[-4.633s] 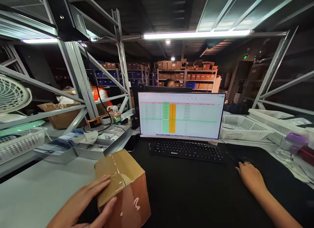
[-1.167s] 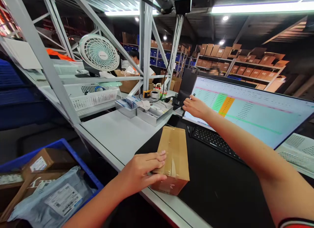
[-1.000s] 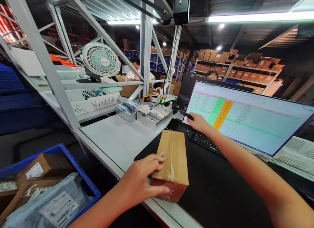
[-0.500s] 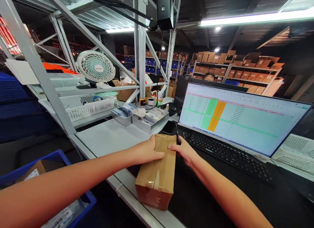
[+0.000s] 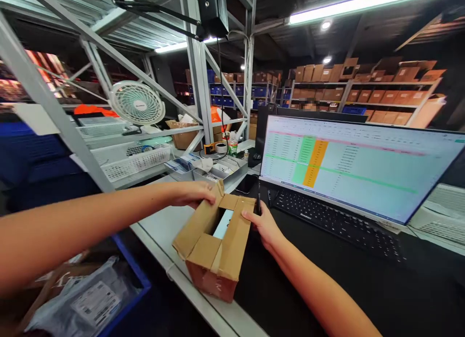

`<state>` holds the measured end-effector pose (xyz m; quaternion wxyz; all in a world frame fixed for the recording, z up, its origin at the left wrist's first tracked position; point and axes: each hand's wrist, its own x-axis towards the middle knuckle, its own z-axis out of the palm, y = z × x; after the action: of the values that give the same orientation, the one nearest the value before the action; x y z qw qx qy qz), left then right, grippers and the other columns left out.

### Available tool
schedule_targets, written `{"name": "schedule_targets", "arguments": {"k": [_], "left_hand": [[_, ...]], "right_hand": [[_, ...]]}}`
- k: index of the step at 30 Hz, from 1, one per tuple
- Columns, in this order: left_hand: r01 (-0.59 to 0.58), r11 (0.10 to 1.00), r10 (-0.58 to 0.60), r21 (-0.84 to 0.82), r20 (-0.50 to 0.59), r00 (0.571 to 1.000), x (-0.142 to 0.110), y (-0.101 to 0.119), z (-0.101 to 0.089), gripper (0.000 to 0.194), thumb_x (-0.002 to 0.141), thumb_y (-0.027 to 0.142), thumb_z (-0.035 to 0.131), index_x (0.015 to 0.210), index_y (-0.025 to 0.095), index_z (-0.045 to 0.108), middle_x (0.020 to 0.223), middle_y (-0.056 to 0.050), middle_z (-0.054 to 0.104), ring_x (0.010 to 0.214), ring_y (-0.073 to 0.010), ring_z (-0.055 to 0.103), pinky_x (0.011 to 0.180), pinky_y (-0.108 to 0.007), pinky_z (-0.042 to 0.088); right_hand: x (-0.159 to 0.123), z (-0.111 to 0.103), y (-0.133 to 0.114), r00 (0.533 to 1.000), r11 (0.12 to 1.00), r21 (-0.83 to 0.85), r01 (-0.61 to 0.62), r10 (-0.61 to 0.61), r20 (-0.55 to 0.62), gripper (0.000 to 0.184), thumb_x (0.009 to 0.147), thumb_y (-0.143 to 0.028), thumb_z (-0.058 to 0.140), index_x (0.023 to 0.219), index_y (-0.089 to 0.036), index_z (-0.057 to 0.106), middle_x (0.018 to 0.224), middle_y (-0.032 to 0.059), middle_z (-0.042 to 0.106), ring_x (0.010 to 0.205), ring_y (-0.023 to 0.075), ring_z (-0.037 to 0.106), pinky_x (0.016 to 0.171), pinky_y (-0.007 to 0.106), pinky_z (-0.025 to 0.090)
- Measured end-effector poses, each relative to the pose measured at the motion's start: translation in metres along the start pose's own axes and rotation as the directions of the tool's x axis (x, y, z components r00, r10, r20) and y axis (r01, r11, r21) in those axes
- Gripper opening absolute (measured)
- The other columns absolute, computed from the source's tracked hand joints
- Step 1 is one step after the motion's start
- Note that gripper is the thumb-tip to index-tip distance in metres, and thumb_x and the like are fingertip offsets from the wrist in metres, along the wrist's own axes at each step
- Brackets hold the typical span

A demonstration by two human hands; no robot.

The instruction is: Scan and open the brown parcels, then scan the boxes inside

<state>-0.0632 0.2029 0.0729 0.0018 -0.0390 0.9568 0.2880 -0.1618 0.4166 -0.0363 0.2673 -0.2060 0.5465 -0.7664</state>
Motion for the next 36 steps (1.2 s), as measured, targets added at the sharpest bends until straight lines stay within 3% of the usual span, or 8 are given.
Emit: {"name": "schedule_targets", "arguments": {"k": [7,11,16,21,26,29,32,36], "left_hand": [[0.152,0.96,-0.131,-0.235,0.103,0.986,-0.044,-0.022,0.068,0.09,0.091,0.083,0.014,0.096,0.013,0.07,0.091,-0.017,0.077,0.089,-0.0277,0.076,0.075,-0.038,0.062],[0.155,0.979,-0.158,-0.129,-0.015,0.987,-0.034,-0.018,0.046,0.083,0.085,0.088,0.03,0.101,0.015,0.067,0.086,-0.011,0.074,0.084,-0.0248,0.074,0.077,-0.037,0.06],[0.16,0.968,-0.094,0.192,-0.315,0.944,-0.037,0.049,0.007,0.053,0.082,0.066,0.059,0.102,0.017,0.061,0.113,-0.018,0.067,0.107,-0.0331,0.066,0.094,-0.047,0.052],[0.128,0.772,-0.151,0.623,-0.016,0.988,-0.054,0.111,0.057,0.056,0.071,0.063,0.069,0.102,0.016,0.064,0.109,-0.02,0.069,0.098,-0.0389,0.068,0.083,-0.046,0.055],[0.178,0.782,-0.206,0.598,-0.022,0.978,-0.053,0.098,0.052,0.062,0.058,0.04,0.078,0.111,0.016,0.06,0.117,-0.018,0.068,0.105,-0.0389,0.066,0.085,-0.045,0.054],[0.164,0.791,-0.189,0.59,-0.02,0.982,-0.056,0.083,0.029,0.051,0.057,0.028,0.074,0.106,0.022,0.062,0.116,-0.011,0.069,0.103,-0.0366,0.066,0.079,-0.041,0.051],[0.104,0.795,-0.129,0.597,-0.001,0.992,-0.065,0.077,0.021,0.047,0.055,0.023,0.073,0.101,0.025,0.062,0.108,-0.006,0.07,0.094,-0.0325,0.066,0.069,-0.034,0.045],[0.027,0.764,-0.101,0.645,0.078,0.992,-0.078,0.079,0.03,0.033,0.058,0.021,0.068,0.087,0.024,0.054,0.092,-0.002,0.068,0.082,-0.0272,0.064,0.061,-0.031,0.035]], "right_hand": [[0.0,0.005,0.017,0.996,0.994,0.059,0.095,-0.094,-0.01,0.065,0.061,-0.05,0.087,0.114,-0.023,0.06,0.112,0.0067,0.072,0.103,0.0281,0.068,0.086,0.038,0.057],[-0.001,0.007,0.024,0.978,0.984,0.014,0.175,-0.173,-0.116,0.059,0.069,-0.055,0.079,0.115,-0.023,0.06,0.119,0.0077,0.07,0.111,0.0284,0.065,0.097,0.04,0.053],[-0.006,0.011,0.031,0.949,0.975,-0.094,0.2,-0.217,-0.231,0.057,0.069,-0.053,0.076,0.114,-0.023,0.057,0.118,0.0097,0.068,0.111,0.0293,0.063,0.101,0.043,0.049],[-0.025,0.01,0.021,0.942,0.976,-0.157,0.152,-0.191,-0.278,0.059,0.07,-0.058,0.074,0.115,-0.024,0.055,0.12,0.0094,0.064,0.113,0.0277,0.059,0.095,0.038,0.05],[-0.022,-0.02,-0.023,0.994,0.988,-0.149,0.043,-0.057,-0.089,0.057,0.085,-0.075,0.048,0.096,-0.022,0.065,0.085,0.0046,0.067,0.057,0.0152,0.051,0.048,0.028,0.034],[-0.016,-0.044,-0.053,0.988,0.955,-0.263,0.139,-0.116,0.103,0.061,0.091,-0.073,0.033,0.098,-0.021,0.063,0.086,0.0042,0.068,0.052,0.0119,0.042,0.047,0.026,0.027],[-0.02,-0.065,-0.076,0.949,0.89,-0.379,0.254,-0.153,0.276,0.038,0.091,-0.056,0.054,0.088,-0.02,0.064,0.077,0.0019,0.066,0.058,0.0132,0.046,0.055,0.027,0.033],[-0.031,-0.08,-0.09,0.791,0.476,-0.639,0.604,-0.261,0.553,0.012,0.091,-0.018,0.064,0.099,-0.02,0.073,0.095,0.0044,0.07,0.087,0.0188,0.059,0.078,0.032,0.041]]}}
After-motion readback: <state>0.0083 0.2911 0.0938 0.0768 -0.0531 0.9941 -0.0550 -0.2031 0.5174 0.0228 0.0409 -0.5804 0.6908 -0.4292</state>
